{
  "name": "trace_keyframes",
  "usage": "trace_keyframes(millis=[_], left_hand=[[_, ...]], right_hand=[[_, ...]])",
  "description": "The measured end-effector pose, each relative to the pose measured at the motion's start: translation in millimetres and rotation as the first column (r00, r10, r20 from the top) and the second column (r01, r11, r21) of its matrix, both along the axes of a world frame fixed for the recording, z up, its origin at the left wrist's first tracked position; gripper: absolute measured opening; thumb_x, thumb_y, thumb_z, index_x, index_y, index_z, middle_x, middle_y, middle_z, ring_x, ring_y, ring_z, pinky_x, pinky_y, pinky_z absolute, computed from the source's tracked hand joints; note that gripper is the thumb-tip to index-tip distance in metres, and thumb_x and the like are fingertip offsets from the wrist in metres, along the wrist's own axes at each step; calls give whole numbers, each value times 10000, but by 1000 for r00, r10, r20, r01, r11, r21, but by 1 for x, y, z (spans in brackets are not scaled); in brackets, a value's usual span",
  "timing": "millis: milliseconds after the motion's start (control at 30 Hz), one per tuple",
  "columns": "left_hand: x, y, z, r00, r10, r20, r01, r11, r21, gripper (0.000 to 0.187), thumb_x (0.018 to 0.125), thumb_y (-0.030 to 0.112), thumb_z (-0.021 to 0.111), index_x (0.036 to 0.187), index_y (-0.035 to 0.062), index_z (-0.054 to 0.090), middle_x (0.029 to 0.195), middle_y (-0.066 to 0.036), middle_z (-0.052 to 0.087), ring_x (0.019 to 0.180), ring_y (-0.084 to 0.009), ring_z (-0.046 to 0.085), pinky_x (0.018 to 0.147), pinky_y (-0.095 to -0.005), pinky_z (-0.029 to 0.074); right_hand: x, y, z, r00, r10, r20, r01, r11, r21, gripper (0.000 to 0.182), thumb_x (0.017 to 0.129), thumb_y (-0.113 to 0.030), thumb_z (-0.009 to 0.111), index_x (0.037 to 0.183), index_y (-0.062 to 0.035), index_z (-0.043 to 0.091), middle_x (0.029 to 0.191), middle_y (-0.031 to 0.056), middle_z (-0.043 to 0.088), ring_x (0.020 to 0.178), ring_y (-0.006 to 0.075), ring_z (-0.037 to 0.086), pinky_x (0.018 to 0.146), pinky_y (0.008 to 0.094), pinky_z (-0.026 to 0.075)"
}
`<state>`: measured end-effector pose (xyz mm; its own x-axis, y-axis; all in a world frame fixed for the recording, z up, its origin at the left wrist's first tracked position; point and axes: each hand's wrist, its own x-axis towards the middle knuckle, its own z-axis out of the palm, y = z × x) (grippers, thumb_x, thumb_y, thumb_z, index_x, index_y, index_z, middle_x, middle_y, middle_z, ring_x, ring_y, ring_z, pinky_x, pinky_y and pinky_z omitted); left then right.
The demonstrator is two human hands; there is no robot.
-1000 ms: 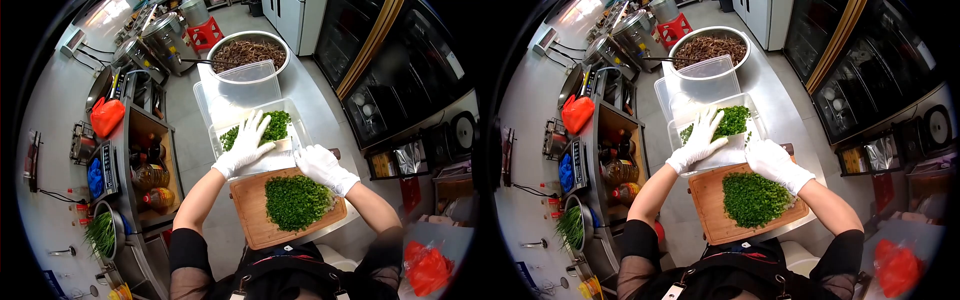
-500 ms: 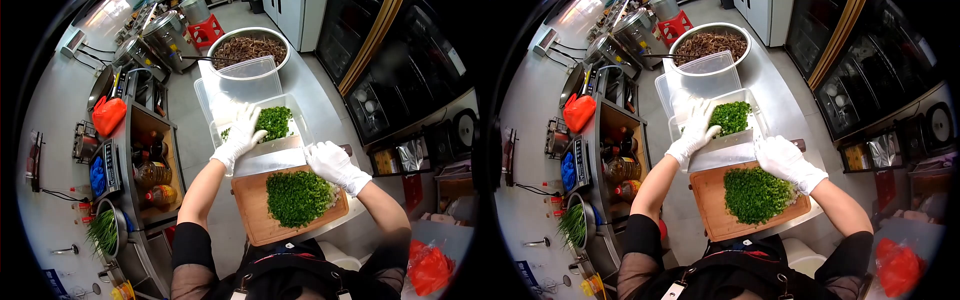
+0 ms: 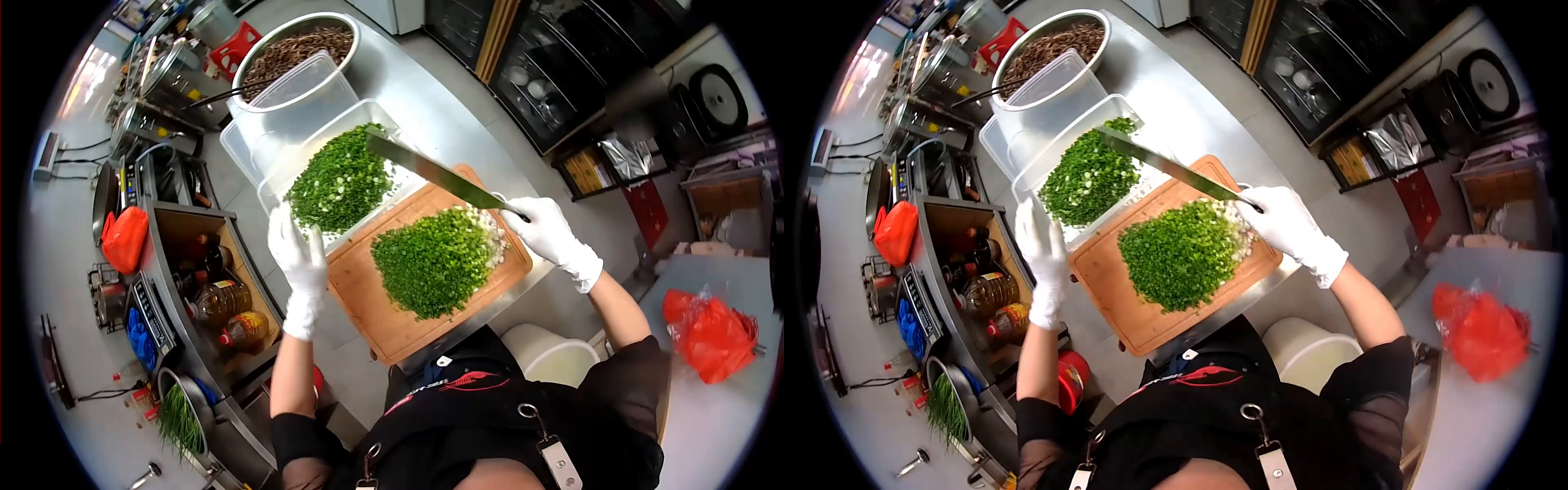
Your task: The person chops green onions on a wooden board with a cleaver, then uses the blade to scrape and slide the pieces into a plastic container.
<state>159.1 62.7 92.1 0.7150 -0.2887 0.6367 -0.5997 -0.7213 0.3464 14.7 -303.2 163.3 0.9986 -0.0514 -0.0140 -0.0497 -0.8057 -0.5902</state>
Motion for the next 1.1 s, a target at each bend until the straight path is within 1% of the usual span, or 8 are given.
trace_keyframes(millis=[67,100,133,233,367,533,800,1100], left_hand=[[-48,-2,-16,994,-39,-100,39,999,-7,696,817,135,679,1414,-26,360,1412,-236,402,1322,-383,372,1105,-454,276],[-69,-6,-20,984,-74,-163,73,997,-17,742,813,162,689,1431,-24,322,1432,-245,366,1346,-389,333,1119,-465,253],[-90,-10,-24,969,-107,-225,104,994,-27,790,809,190,699,1447,-22,284,1453,-253,329,1371,-396,295,1133,-476,230],[-147,-18,-55,899,-204,-388,208,978,-33,1027,720,362,784,1474,-11,195,1486,-265,246,1400,-436,206,1144,-520,179],[-187,-42,-78,840,-379,-387,429,902,46,1186,578,478,856,1440,-28,218,1480,-295,205,1372,-501,186,1100,-630,160],[-186,-59,-83,843,-372,-389,459,875,158,1169,563,539,842,1424,-5,269,1473,-277,217,1383,-463,177,1112,-616,150],[-165,-60,-86,871,-345,-351,426,885,187,1218,541,524,860,1431,-22,232,1479,-273,202,1385,-476,170,1118,-631,116],[-127,-42,-88,754,-574,-317,638,755,151,1224,581,559,825,1462,-16,198,1505,-266,202,1390,-474,185,1117,-626,122]], right_hand=[[-33,-5,-11,966,-192,-172,222,958,180,228,894,-240,585,970,-50,685,747,145,650,719,275,646,667,356,488],[-51,-4,-17,925,-295,-240,349,909,229,244,904,-237,589,964,-23,690,674,107,634,619,184,620,609,308,482],[-69,1,-21,920,-313,-235,365,902,229,244,904,-237,589,964,-23,690,674,107,634,619,184,620,609,308,482],[-123,26,-33,754,-505,-421,649,473,595,246,963,-174,532,880,21,657,610,0,559,489,81,496,482,230,400],[-190,75,-58,637,-594,-491,713,210,669,255,979,-201,527,878,10,629,615,19,554,477,98,504,469,237,411],[-251,142,-92,518,-653,-552,709,-34,705,282,1001,-216,495,887,13,617,608,24,539,461,112,501,437,245,407],[-277,206,-132,471,-600,-646,680,-220,700,288,992,-225,510,871,15,613,604,33,546,464,130,513,442,257,426],[-246,280,-139,384,-674,-631,635,-303,710,296,999,-217,492,859,18,607,603,27,538,463,116,504,438,249,417]])
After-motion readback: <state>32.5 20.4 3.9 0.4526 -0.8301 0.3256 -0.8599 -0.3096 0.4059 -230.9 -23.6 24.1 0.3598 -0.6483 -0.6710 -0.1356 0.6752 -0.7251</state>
